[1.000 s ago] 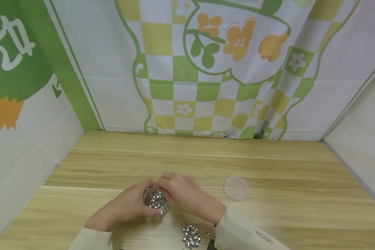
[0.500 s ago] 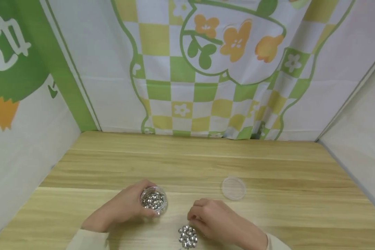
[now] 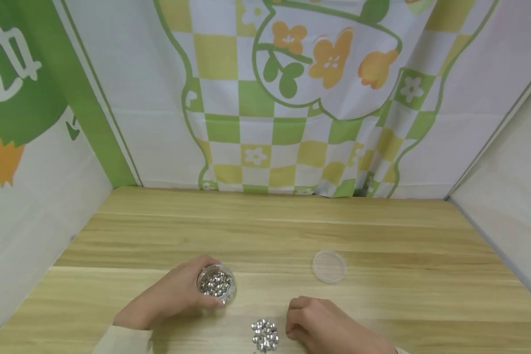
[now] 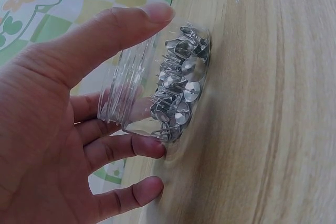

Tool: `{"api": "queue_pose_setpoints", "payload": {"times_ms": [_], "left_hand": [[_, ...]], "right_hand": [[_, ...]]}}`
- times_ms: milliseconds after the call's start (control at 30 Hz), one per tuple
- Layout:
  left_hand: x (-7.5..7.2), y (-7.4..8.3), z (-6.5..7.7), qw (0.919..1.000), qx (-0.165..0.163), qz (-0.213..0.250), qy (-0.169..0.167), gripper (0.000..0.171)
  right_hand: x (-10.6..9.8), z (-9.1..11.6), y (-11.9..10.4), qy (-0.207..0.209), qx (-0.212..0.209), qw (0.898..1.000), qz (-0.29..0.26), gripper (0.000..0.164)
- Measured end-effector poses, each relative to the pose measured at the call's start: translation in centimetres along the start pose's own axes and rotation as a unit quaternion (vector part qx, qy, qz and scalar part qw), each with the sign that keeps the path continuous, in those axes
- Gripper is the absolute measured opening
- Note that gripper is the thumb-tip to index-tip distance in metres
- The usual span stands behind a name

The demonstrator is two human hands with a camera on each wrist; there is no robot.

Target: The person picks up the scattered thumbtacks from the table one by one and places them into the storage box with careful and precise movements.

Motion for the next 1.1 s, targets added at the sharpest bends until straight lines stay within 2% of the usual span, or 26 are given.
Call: {"api": "queue_pose_setpoints", "payload": {"times_ms": [233,567,1100], "left_hand": [[-0.06,-0.05,0.05,1.0,-0.002,0.0,0.003,0.077],[-0.02,-0.12,-0.01,1.0,-0.003,0.005,0.003,0.077],[0.06,-0.14,0.07,0.9998,0.007,0.018,-0.003,0.077]], "right_hand": [[0.23,-0.23,-0.11,0.005,-0.004,1.0,0.003,0.016],[0.5,-0.43,-0.39,0.022,0.021,0.998,-0.06,0.017],[0.55,-0.69,0.13,0.045,-0.022,0.994,-0.1,0.021]]}}
Point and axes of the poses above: each hand's wrist, its own z-axis away from the middle knuckle, its own x-axis out of the palm, y = z × x, the point moved 2 cm from there along -z, towards the middle knuckle, and after that the axes turned 1 degree about -y, right-handed, at the moved point
